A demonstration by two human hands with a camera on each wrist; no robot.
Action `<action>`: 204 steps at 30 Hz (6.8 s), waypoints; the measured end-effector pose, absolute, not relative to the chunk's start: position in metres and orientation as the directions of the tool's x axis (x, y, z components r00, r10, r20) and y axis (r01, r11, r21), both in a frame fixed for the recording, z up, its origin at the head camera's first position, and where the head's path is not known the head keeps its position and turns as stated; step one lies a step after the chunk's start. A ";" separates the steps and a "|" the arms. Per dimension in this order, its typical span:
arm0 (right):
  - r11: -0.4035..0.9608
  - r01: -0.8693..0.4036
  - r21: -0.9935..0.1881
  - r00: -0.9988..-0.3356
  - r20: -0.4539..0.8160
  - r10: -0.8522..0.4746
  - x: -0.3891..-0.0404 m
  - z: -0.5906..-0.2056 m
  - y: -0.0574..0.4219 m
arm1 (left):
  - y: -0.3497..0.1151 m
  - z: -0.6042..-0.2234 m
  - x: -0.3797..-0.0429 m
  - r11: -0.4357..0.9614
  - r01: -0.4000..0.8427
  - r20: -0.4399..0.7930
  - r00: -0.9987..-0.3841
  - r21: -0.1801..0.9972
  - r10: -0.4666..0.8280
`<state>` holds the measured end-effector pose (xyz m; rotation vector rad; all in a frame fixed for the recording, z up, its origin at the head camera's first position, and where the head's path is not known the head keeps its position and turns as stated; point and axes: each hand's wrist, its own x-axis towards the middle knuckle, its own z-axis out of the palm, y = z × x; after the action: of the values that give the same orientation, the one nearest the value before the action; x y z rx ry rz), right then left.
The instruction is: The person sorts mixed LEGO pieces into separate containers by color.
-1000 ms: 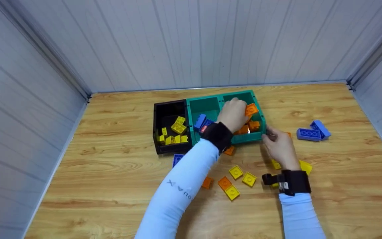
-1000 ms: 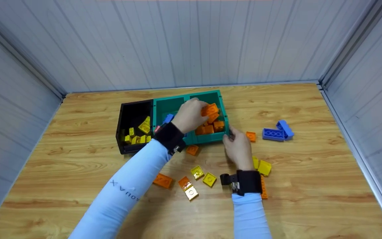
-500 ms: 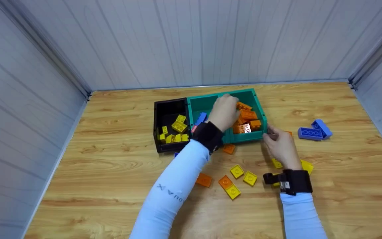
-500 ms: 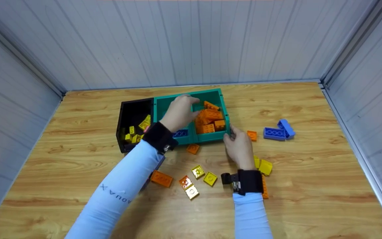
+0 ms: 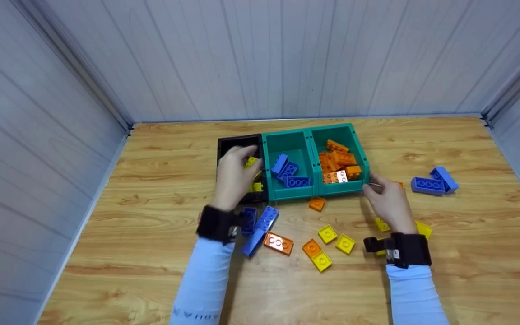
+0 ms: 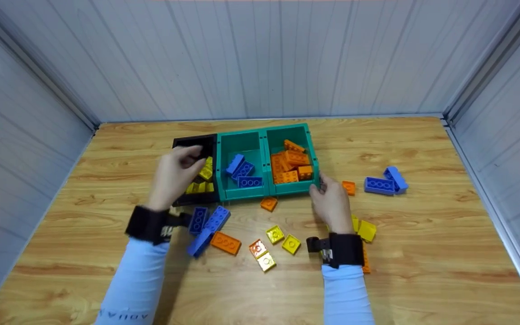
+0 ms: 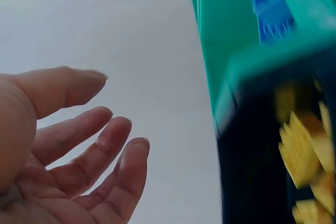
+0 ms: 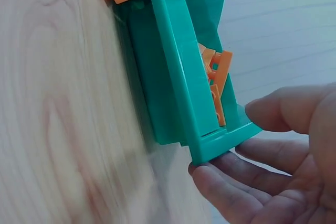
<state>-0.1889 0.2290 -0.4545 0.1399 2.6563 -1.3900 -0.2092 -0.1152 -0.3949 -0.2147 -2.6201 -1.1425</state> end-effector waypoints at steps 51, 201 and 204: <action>0.570 -0.802 -0.177 -0.597 0.213 -0.774 -0.080 -0.484 0.017 | -0.187 -0.467 -0.181 0.551 -0.131 0.038 -0.958 0.824 -0.285; 0.738 -0.636 -0.228 -0.767 0.081 -0.636 -0.194 -0.397 0.095 | -0.186 -0.460 -0.185 0.591 -0.059 0.053 -0.984 0.804 -0.170; 0.729 -0.639 -0.245 -0.761 0.062 -0.646 -0.174 -0.405 0.102 | -0.185 -0.461 -0.186 0.593 -0.057 0.053 -0.985 0.803 -0.167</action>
<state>-0.1737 0.1017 -0.4048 -1.0765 2.8956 -0.3946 -0.1863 -0.1847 -0.4606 0.1897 -2.6923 -1.3517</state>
